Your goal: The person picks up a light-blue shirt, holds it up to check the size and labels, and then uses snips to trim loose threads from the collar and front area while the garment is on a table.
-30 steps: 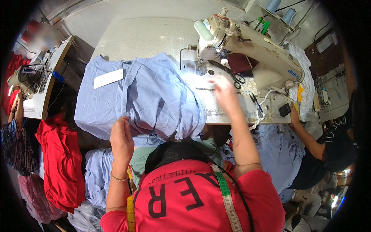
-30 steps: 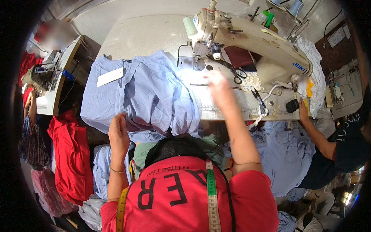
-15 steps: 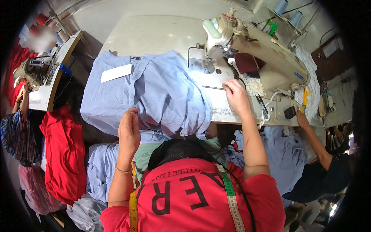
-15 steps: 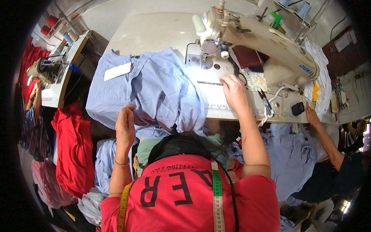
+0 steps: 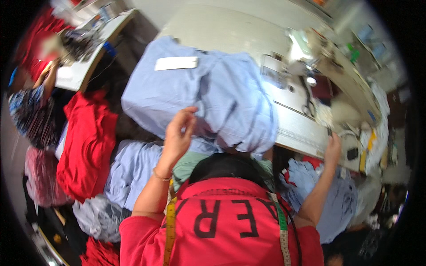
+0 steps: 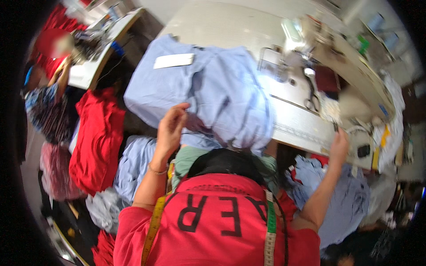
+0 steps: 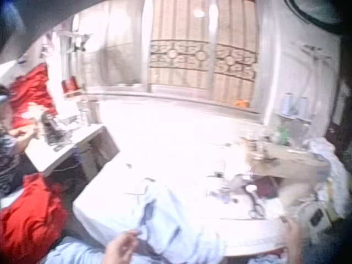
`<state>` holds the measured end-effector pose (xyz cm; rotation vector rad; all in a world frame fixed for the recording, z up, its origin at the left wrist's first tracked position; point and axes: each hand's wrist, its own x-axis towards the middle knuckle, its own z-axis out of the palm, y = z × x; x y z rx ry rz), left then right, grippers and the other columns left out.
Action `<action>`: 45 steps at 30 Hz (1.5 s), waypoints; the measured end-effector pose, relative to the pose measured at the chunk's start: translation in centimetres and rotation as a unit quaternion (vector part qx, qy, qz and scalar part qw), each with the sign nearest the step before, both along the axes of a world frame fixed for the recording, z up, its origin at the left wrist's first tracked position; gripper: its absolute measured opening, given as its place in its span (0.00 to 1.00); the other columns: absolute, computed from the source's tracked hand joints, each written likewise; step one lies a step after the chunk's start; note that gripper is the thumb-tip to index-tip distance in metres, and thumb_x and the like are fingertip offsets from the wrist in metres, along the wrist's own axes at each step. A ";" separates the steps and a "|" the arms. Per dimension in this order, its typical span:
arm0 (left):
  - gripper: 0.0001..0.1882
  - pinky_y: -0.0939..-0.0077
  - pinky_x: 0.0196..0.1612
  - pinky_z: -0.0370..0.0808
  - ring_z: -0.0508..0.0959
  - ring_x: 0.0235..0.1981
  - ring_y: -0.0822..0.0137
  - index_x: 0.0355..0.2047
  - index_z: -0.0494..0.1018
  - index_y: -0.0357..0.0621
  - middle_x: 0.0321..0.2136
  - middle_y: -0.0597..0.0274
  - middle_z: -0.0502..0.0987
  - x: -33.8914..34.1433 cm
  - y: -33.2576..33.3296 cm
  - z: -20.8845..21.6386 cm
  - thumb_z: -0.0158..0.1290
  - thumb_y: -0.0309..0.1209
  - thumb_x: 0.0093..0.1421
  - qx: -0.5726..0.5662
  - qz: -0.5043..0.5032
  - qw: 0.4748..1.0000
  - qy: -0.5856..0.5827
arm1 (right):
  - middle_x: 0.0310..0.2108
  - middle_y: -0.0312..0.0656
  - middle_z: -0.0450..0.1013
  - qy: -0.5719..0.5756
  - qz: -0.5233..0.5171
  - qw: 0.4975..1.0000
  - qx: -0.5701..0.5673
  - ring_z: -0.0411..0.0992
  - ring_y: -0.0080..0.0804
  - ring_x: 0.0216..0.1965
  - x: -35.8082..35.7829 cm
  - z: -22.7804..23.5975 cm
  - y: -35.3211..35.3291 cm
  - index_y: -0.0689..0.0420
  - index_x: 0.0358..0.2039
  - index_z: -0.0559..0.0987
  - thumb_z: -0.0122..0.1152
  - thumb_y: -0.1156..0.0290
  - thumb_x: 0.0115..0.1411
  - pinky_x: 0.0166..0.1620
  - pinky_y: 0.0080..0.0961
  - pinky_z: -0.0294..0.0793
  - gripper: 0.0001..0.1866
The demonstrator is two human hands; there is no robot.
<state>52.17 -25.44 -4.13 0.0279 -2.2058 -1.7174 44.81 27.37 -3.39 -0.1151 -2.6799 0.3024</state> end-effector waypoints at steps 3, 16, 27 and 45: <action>0.03 0.86 0.37 0.66 0.66 0.32 0.80 0.36 0.68 0.33 0.46 0.62 0.72 0.2 0.2 0.5 0.45 0.21 0.64 0.055 -0.008 0.997 -0.051 | 0.41 0.50 0.73 0.002 0.070 0.990 -0.123 0.72 0.42 0.40 0.4 2.9 -4.1 0.64 0.47 0.73 0.47 0.70 0.64 0.46 0.31 0.69 0.15; 0.04 0.85 0.33 0.65 0.64 0.30 0.80 0.32 0.67 0.35 0.50 0.59 0.70 0.6 0.3 1.8 0.46 0.22 0.64 0.088 -0.040 0.994 -0.051 | 0.24 0.41 0.75 -0.171 0.499 0.848 -0.055 0.74 0.45 0.25 1.1 7.1 -33.4 0.54 0.33 0.73 0.57 0.60 0.57 0.29 0.37 0.71 0.11; 0.05 0.84 0.37 0.66 0.65 0.34 0.79 0.32 0.68 0.36 0.54 0.56 0.68 0.9 -0.1 0.8 0.47 0.25 0.65 0.154 -0.060 0.985 -0.054 | 0.21 0.38 0.73 -0.060 0.502 0.862 0.022 0.72 0.38 0.22 0.9 4.3 -35.5 0.52 0.32 0.73 0.57 0.61 0.58 0.28 0.33 0.70 0.09; 0.07 0.75 0.36 0.71 0.73 0.31 0.64 0.36 0.72 0.35 0.34 0.56 0.74 -0.7 0.2 2.7 0.54 0.23 0.57 -0.140 0.042 0.989 0.020 | 0.19 0.45 0.74 -0.154 0.461 0.866 -0.116 0.74 0.48 0.23 -0.3 3.9 -34.3 0.52 0.36 0.72 0.58 0.57 0.57 0.27 0.43 0.71 0.13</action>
